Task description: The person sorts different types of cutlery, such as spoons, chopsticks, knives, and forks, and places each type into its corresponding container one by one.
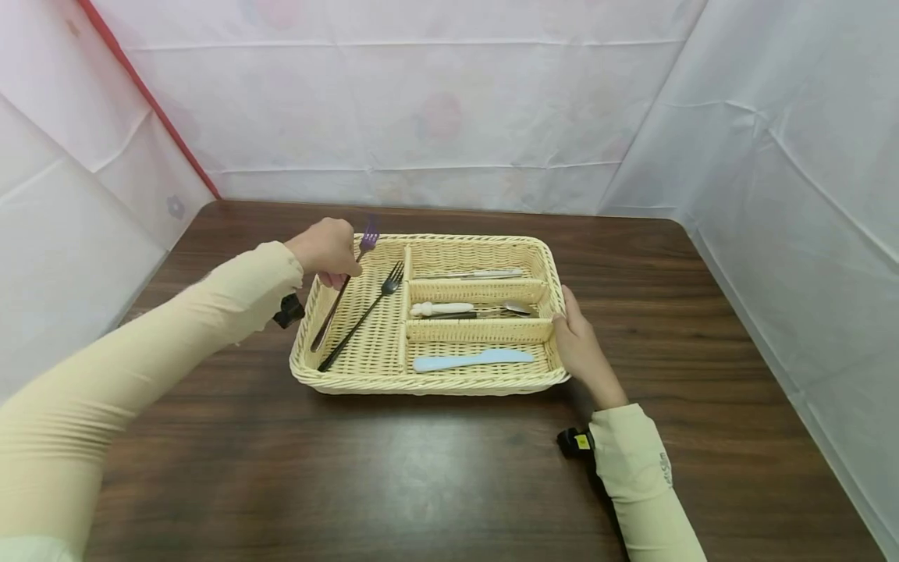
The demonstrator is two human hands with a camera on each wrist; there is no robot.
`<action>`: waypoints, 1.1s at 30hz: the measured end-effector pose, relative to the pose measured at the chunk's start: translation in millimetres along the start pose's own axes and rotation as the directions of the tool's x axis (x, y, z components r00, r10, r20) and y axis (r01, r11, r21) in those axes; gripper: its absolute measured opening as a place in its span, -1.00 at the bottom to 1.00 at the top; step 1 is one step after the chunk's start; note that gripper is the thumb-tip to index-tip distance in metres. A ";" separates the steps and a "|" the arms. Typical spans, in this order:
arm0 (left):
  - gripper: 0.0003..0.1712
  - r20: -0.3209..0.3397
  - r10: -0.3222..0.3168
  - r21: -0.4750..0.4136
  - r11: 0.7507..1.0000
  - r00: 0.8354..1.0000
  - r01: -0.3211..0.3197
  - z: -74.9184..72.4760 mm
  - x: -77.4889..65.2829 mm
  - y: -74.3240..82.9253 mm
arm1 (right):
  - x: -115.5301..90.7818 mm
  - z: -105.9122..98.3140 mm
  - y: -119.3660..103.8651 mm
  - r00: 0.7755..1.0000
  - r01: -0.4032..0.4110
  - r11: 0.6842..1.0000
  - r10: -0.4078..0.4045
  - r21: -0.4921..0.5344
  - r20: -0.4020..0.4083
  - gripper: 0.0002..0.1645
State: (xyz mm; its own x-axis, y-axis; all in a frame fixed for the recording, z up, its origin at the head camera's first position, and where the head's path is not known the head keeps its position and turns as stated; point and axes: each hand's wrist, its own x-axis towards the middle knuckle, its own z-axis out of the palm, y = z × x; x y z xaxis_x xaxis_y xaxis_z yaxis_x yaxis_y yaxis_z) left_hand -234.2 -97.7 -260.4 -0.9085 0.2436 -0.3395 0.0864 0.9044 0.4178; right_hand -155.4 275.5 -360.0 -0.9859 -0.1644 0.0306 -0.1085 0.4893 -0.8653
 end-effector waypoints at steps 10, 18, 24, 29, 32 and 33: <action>-0.85 0.046 0.008 0.011 1.000 0.999 -0.008 16.2 7.4 -1.2 | 3.6 -1.9 -0.8 1.000 -0.025 1.000 0.025 -0.017 0.010 -0.35; -0.78 0.074 0.039 0.059 0.997 0.996 -0.043 22.4 9.7 -1.9 | 1.3 -1.5 -2.2 1.000 -0.020 0.999 0.020 -0.026 0.008 -0.35; -0.85 0.095 0.041 0.064 0.997 0.995 -0.048 30.7 13.9 -1.6 | 0.8 1.0 2.4 1.000 -0.019 1.000 0.019 -0.015 -0.001 -0.35; -0.83 0.099 0.048 0.100 0.993 0.994 -0.058 35.3 16.8 -1.1 | 0.7 0.7 2.4 1.000 -0.023 1.000 0.023 -0.009 0.003 -0.34; -0.83 0.101 0.049 0.107 0.993 0.994 -0.060 37.4 18.8 -0.3 | 1.3 0.4 2.2 1.000 -0.025 1.000 0.025 -0.006 0.006 -0.34; -0.83 0.104 0.048 0.109 0.992 0.993 -0.059 38.1 19.4 0.2 | 1.4 0.3 2.4 1.000 -0.025 1.000 0.025 -0.004 0.008 -0.34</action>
State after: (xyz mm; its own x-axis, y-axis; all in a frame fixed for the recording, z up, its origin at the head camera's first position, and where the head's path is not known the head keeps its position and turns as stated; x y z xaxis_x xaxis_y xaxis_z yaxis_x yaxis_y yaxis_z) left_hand -236.2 -79.5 -299.1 -0.8556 0.3220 -0.4052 0.1844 0.9212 0.3427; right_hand -157.0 276.2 -362.1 -0.9873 -0.1585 0.0046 -0.0838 0.4967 -0.8638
